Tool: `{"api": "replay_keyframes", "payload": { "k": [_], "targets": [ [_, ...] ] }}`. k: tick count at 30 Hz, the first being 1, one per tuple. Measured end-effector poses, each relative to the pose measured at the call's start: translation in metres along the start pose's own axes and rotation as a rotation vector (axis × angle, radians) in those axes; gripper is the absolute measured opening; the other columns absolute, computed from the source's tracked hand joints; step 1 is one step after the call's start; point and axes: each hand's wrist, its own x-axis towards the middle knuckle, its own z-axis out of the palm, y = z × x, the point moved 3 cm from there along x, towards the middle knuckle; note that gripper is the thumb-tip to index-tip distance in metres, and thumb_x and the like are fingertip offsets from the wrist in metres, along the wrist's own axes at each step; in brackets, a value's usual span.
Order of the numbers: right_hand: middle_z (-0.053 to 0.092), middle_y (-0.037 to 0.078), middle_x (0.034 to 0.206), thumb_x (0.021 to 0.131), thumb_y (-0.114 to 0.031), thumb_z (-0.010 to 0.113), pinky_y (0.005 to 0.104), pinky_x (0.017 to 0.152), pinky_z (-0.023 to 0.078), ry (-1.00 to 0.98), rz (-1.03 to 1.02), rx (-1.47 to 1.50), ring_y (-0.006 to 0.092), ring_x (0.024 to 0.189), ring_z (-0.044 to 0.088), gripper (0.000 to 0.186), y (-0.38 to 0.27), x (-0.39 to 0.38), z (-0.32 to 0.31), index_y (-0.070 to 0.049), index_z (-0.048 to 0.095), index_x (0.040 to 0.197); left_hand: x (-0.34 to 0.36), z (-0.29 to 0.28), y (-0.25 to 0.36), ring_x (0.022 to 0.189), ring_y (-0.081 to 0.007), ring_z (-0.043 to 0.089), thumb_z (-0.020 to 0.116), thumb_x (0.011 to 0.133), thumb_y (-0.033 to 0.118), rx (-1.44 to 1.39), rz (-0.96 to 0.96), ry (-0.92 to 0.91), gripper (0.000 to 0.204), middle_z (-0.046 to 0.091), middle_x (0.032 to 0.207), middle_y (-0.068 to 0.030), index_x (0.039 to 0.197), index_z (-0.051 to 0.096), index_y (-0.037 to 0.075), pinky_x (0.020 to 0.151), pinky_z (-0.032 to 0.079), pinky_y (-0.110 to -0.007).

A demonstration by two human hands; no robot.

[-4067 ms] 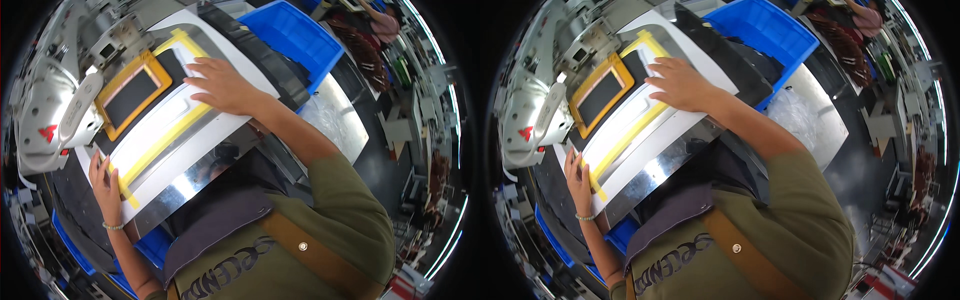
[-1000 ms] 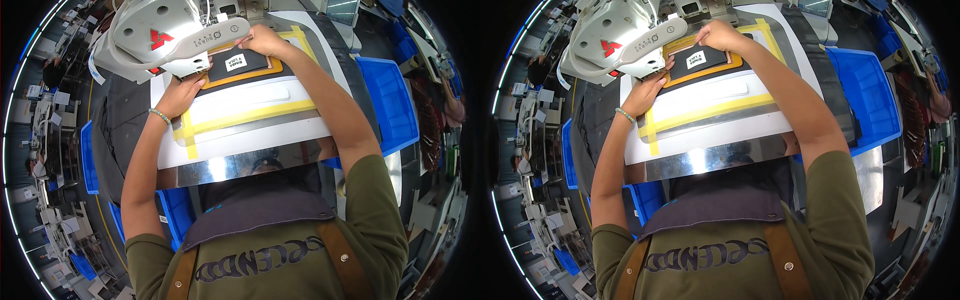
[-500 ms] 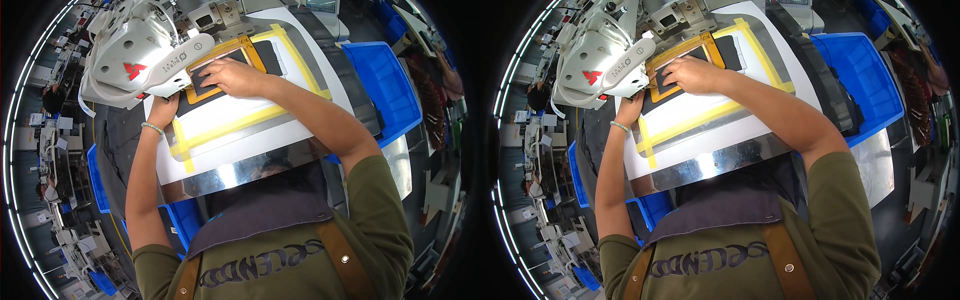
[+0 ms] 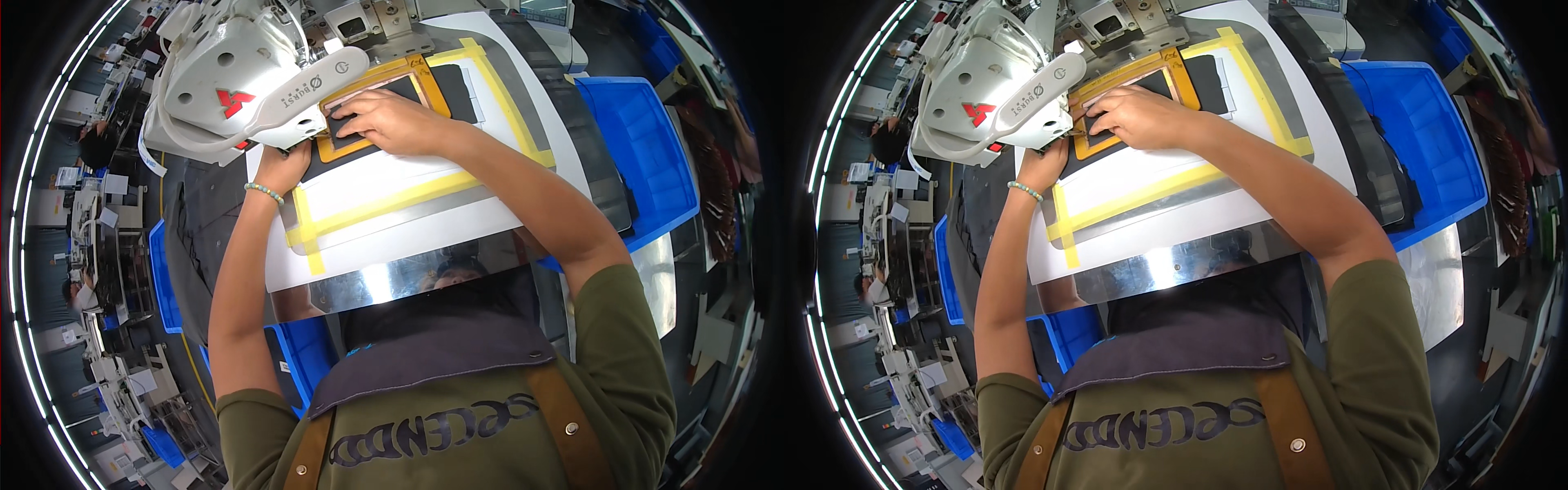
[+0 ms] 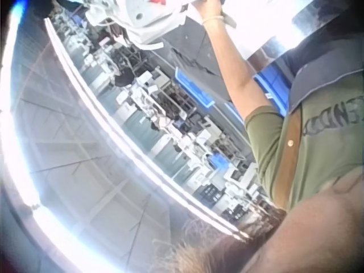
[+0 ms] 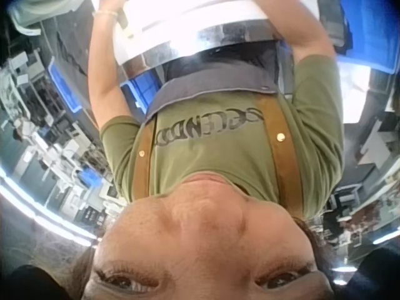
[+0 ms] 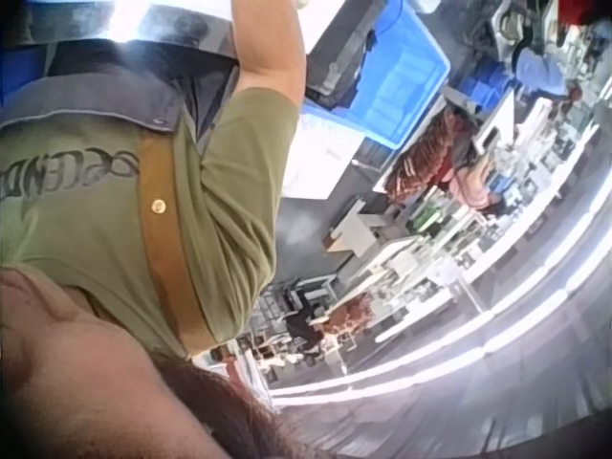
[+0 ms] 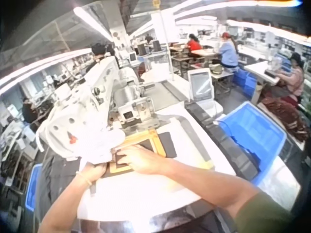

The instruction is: The person uses an industrial sewing machine to attach white rectangular labels to dark fabric pieces. They repeatedly pick up a fabric piece from a blue bin, align it with a yellow guide frame on the machine, sew the label, and then place the finished piece back into the bin.

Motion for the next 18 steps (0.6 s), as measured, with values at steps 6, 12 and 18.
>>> {"api": "replay_keyframes", "payload": {
  "k": [6,12,18],
  "targets": [
    [0.062,0.007,0.137,0.093,-0.001,0.051,0.0406,0.117,0.036,-0.112,0.048,-0.003,0.0264,0.132,0.051,0.039,-0.003,0.0,0.004,-0.017,0.076,0.119,0.003,-0.004,-0.007,0.107,-0.0392,0.065,0.059,0.097,0.014,-0.112,-0.024,0.01,0.026,0.07,0.115,-0.0198,0.12,0.065,0.003,0.09,0.051,-0.043],
    [0.063,0.007,0.135,0.089,0.002,0.052,0.041,0.116,0.036,-0.102,0.039,0.019,0.0267,0.129,0.052,0.041,-0.002,-0.001,0.004,-0.017,0.076,0.117,0.007,-0.005,-0.015,0.105,-0.037,0.067,0.065,0.092,0.017,-0.019,0.025,-0.008,0.029,0.071,0.112,-0.0194,0.117,0.067,0.003,0.088,0.054,-0.041],
    [0.063,0.007,0.133,0.089,0.0,0.054,0.0407,0.115,0.038,-0.122,0.03,0.001,0.0268,0.128,0.053,0.038,-0.003,0.003,0.004,-0.017,0.076,0.114,0.012,-0.001,-0.022,0.105,-0.0357,0.068,0.066,0.091,0.02,-0.053,0.099,0.012,0.029,0.071,0.113,-0.0179,0.117,0.067,0.006,0.088,0.054,-0.041]
  ]
}}
